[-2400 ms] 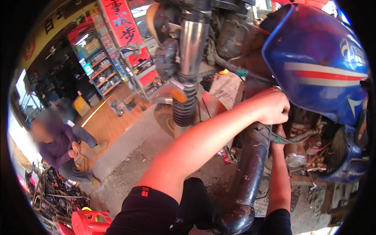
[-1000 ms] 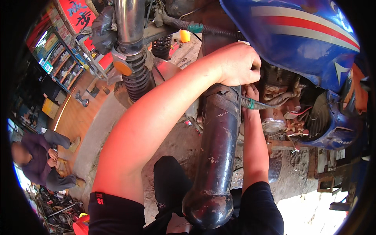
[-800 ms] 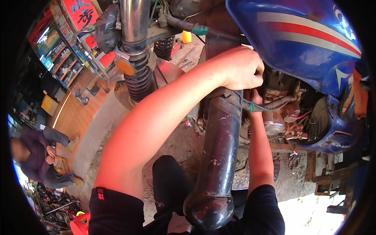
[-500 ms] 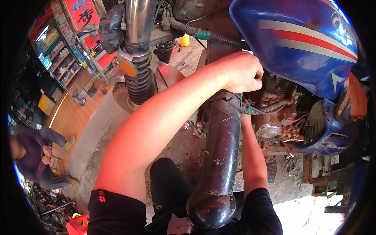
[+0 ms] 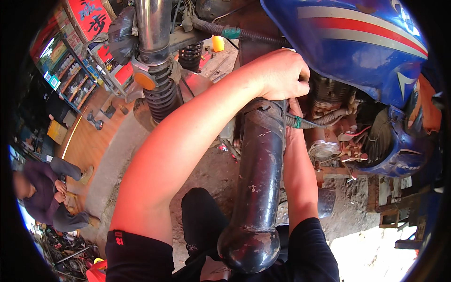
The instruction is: The person works on a blue motorcycle in a workshop, manipulating wires and components under the fuel tank area. They adjust parts near the engine and handle the fuel tank, then return to the engine area to continue working on the wiring.
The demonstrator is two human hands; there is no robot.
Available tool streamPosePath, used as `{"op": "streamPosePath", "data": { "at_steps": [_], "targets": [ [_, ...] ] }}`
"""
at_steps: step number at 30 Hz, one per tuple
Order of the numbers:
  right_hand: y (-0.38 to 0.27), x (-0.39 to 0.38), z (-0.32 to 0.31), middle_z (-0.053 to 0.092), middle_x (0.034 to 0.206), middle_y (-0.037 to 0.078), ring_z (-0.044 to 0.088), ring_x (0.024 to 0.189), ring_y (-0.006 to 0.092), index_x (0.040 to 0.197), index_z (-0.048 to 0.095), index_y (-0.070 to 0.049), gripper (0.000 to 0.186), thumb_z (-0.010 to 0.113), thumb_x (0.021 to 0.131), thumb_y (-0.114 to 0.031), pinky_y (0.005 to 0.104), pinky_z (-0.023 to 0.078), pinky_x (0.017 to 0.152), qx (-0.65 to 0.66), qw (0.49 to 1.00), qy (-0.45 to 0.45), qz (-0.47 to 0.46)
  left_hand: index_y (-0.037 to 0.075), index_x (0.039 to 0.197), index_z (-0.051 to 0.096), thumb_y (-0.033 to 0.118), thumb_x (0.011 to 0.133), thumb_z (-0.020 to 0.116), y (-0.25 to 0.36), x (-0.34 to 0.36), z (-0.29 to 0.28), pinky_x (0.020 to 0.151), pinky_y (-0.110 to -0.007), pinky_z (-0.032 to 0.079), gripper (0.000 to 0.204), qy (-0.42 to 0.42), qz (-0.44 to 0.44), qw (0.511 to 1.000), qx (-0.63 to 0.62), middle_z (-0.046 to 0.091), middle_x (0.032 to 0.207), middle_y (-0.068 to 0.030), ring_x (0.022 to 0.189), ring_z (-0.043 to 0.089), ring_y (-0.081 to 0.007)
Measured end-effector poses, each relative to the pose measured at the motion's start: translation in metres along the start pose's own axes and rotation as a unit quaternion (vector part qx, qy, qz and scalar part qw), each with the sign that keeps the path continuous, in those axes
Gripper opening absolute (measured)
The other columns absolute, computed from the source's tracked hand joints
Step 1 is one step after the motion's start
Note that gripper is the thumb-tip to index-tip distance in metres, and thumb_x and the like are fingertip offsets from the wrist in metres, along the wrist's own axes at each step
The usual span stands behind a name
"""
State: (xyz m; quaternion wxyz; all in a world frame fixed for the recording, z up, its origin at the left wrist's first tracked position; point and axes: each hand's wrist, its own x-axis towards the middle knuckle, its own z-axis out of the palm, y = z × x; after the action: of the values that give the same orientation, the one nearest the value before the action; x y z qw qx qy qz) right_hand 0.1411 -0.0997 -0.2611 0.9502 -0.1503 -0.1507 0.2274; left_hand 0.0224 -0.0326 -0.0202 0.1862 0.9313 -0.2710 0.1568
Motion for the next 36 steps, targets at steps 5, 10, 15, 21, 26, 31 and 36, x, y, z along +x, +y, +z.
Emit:
{"op": "streamPosePath", "data": {
  "at_steps": [5, 10, 15, 21, 26, 31, 36],
  "targets": [
    [-0.005, 0.014, 0.01, 0.055, 0.071, 0.004, 0.053, 0.059, 0.0143, 0.096, 0.056, -0.003, 0.014, 0.054, 0.093, -0.016, 0.0253, 0.045, 0.053, -0.003, 1.0, -0.005, 0.003, -0.003, 0.075, 0.062, 0.013, 0.072, 0.057, 0.003, 0.001, -0.003, 0.066, -0.039, 0.047, 0.017, -0.002, 0.004, 1.0, 0.002, 0.06, 0.073, -0.0177, 0.072, 0.058, -0.0356],
    [-0.009, -0.003, -0.016, 0.056, 0.07, 0.005, 0.052, 0.056, 0.0149, 0.094, 0.057, -0.001, 0.013, 0.054, 0.092, -0.014, 0.0241, 0.042, 0.05, -0.193, 0.98, 0.024, -0.043, -0.003, 0.072, 0.06, 0.012, 0.072, 0.057, -0.003, -0.005, 0.0, 0.065, -0.039, 0.047, 0.016, -0.002, 0.012, 1.0, -0.006, 0.059, 0.073, -0.0175, 0.072, 0.058, -0.0357],
    [-0.037, 0.004, -0.058, 0.056, 0.065, 0.013, 0.054, 0.054, 0.0228, 0.089, 0.055, 0.0, 0.016, 0.06, 0.089, -0.015, 0.0327, 0.045, 0.052, -0.622, 0.738, -0.001, -0.262, -0.003, 0.074, 0.06, 0.011, 0.073, 0.057, -0.001, 0.0, 0.001, 0.066, -0.039, 0.047, 0.014, 0.008, 0.023, 0.999, -0.033, 0.06, 0.074, -0.0174, 0.072, 0.058, -0.0355],
    [-0.033, 0.001, -0.064, 0.056, 0.071, 0.025, 0.056, 0.064, 0.0434, 0.081, 0.053, -0.002, 0.023, 0.06, 0.087, -0.023, 0.0477, 0.042, 0.053, -0.819, 0.472, 0.098, -0.313, -0.001, 0.08, 0.064, 0.012, 0.073, 0.057, 0.006, 0.003, -0.004, 0.068, -0.039, 0.048, 0.016, -0.019, -0.005, 1.0, 0.013, 0.062, 0.077, -0.0177, 0.075, 0.06, -0.0354],
    [-0.032, -0.025, -0.065, 0.054, 0.063, 0.013, 0.053, 0.059, 0.022, 0.076, 0.053, -0.003, 0.026, 0.062, 0.088, -0.024, 0.0369, 0.042, 0.051, -0.709, 0.674, 0.025, -0.207, -0.001, 0.079, 0.064, 0.012, 0.073, 0.057, 0.002, 0.0, -0.003, 0.068, -0.038, 0.048, 0.016, -0.016, -0.015, 1.0, 0.0, 0.062, 0.077, -0.0173, 0.074, 0.06, -0.0349],
    [-0.023, -0.032, -0.005, 0.05, 0.065, -0.001, 0.047, 0.056, 0.0116, 0.081, 0.053, -0.007, 0.021, 0.058, 0.092, -0.024, 0.026, 0.04, 0.052, -0.236, 0.961, 0.142, 0.022, -0.002, 0.077, 0.062, 0.012, 0.073, 0.057, -0.006, -0.002, 0.003, 0.067, -0.039, 0.047, 0.016, 0.002, 0.017, 1.0, 0.005, 0.06, 0.075, -0.0176, 0.073, 0.058, -0.0352],
    [-0.014, -0.01, -0.009, 0.049, 0.069, 0.002, 0.048, 0.059, 0.0146, 0.092, 0.053, -0.004, 0.021, 0.055, 0.094, -0.025, 0.0251, 0.044, 0.054, -0.038, 0.999, 0.03, 0.02, -0.002, 0.077, 0.062, 0.013, 0.073, 0.056, 0.002, 0.001, -0.001, 0.065, -0.038, 0.047, 0.017, -0.005, 0.003, 1.0, 0.002, 0.06, 0.074, -0.0181, 0.071, 0.057, -0.0357]
  ]
}}
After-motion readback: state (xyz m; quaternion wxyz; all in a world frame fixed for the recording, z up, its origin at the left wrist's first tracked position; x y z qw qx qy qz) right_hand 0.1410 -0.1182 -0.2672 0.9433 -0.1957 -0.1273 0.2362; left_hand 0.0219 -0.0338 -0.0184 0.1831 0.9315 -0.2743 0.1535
